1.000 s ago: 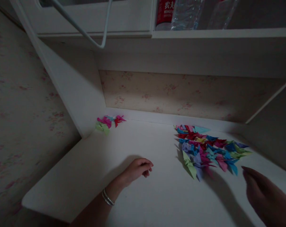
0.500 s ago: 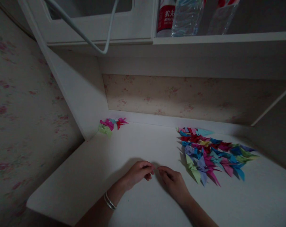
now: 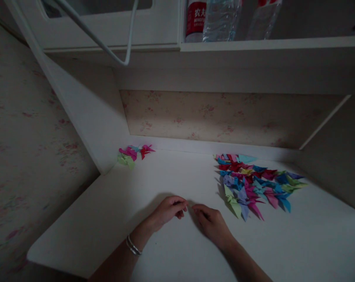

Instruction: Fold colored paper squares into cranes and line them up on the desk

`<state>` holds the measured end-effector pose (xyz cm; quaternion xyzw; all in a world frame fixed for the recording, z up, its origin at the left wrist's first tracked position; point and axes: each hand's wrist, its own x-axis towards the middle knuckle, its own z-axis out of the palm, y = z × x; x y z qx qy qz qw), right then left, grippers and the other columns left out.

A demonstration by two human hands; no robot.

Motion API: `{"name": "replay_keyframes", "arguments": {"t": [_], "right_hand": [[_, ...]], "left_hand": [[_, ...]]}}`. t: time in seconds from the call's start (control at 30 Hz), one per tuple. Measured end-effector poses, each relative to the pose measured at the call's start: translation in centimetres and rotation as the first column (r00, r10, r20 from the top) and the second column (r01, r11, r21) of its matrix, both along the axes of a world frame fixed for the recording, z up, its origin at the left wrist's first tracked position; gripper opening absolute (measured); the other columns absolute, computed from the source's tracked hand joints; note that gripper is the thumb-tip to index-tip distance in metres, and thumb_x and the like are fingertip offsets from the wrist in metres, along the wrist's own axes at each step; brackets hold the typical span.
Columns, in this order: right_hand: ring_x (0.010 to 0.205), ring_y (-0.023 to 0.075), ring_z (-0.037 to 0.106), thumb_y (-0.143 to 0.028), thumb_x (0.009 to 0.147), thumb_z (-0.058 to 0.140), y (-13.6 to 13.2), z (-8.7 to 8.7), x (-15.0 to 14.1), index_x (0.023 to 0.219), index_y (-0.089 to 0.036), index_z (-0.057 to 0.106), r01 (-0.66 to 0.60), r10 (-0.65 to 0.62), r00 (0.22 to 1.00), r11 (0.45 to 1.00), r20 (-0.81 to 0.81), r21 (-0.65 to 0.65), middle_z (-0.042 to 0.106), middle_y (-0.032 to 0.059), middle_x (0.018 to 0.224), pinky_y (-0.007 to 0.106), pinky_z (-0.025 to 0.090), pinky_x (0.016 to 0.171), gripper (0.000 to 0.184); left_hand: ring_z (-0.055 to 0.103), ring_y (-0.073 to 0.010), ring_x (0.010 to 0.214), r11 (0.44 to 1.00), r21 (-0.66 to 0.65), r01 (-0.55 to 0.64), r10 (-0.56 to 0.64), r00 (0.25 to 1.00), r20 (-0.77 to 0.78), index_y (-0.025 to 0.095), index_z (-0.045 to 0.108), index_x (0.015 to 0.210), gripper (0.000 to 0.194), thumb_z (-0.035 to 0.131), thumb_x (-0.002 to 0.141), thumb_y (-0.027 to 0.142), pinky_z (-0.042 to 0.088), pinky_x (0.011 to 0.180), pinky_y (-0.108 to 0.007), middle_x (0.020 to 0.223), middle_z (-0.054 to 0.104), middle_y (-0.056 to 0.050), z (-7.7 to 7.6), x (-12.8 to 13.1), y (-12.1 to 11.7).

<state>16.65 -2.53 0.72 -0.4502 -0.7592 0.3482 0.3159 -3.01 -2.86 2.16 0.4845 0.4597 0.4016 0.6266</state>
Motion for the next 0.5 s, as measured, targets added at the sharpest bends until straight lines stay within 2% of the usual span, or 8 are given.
{"name": "replay_keyframes", "arguments": {"t": [0.23,0.5], "right_hand": [[0.062,0.0137,0.059,-0.031,0.09,0.043,0.05,-0.12,0.04,0.094,-0.02,0.069,-0.023,0.023,1.0,1.0,-0.01,0.019,0.068,0.0,0.075,0.022,0.043,0.06,0.029],[0.065,0.0133,0.059,-0.029,0.09,0.043,-0.08,0.24,-0.01,0.091,-0.022,0.069,-0.032,0.032,0.999,0.999,-0.016,0.018,0.067,-0.0015,0.075,0.021,0.044,0.064,0.028]], "left_hand": [[0.054,-0.0111,0.062,1.0,0.017,-0.004,0.005,1.0,-0.015,0.013,0.067,0.082,0.023,0.063,0.076,0.034,0.041,0.06,-0.025,0.075,0.062,-0.003,-0.32,-0.13,0.0],[0.051,-0.0102,0.059,1.0,0.009,-0.026,0.027,1.0,-0.006,0.012,0.064,0.076,0.022,0.063,0.076,0.035,0.039,0.058,-0.025,0.07,0.06,-0.001,0.25,0.15,0.11]]}}
